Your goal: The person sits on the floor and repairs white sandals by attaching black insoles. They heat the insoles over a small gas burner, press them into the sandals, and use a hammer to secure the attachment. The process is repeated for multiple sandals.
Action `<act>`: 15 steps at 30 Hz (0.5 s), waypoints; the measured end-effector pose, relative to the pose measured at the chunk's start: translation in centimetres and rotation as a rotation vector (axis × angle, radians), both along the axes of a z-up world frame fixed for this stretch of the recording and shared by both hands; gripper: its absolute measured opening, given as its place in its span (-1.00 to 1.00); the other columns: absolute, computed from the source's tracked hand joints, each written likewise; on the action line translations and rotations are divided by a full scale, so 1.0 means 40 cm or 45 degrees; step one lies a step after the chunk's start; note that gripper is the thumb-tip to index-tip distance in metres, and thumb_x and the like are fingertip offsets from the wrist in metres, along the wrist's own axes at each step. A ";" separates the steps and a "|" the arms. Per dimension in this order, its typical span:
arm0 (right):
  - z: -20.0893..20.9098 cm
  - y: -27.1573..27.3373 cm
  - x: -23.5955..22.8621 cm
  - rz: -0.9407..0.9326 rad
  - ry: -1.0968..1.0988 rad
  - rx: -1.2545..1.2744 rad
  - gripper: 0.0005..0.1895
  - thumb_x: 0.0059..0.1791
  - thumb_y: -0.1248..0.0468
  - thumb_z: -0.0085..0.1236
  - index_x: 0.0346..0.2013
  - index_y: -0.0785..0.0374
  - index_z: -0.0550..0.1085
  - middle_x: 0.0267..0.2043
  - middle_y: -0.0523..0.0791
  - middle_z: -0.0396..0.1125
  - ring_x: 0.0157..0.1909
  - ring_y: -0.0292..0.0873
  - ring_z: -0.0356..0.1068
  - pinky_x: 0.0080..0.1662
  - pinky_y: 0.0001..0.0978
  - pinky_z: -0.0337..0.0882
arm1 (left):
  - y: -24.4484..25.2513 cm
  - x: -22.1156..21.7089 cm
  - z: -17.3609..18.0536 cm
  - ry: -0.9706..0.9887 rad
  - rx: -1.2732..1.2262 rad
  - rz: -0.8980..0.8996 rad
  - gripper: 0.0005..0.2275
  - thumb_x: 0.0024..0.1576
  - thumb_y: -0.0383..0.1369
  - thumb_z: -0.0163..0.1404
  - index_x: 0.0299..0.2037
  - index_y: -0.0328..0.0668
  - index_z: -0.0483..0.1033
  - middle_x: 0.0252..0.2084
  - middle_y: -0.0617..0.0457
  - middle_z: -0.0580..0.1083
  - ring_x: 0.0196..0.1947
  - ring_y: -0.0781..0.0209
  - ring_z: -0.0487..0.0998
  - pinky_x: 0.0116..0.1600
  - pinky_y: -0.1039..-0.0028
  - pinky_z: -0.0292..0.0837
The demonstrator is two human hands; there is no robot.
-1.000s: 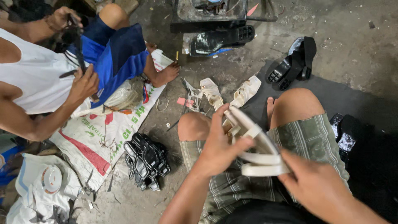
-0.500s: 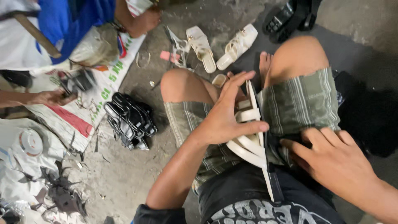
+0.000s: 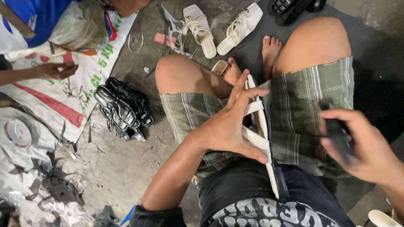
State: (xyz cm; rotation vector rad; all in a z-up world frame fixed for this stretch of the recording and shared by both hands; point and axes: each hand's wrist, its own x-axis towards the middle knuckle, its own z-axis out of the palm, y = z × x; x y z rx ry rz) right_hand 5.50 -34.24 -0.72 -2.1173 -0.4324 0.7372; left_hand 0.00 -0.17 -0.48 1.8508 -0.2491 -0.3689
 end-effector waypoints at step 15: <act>0.004 0.089 -0.121 0.101 -0.109 0.641 -0.83 -0.14 0.32 0.33 -0.28 0.27 0.59 -0.16 0.00 0.54 -0.13 -0.11 0.65 -0.11 -0.39 0.65 | -0.047 0.007 -0.041 -0.040 -0.090 0.006 0.31 -0.39 0.03 0.52 0.57 0.08 -0.17 0.60 -0.50 -0.48 0.70 -0.43 -0.28 0.64 0.01 0.09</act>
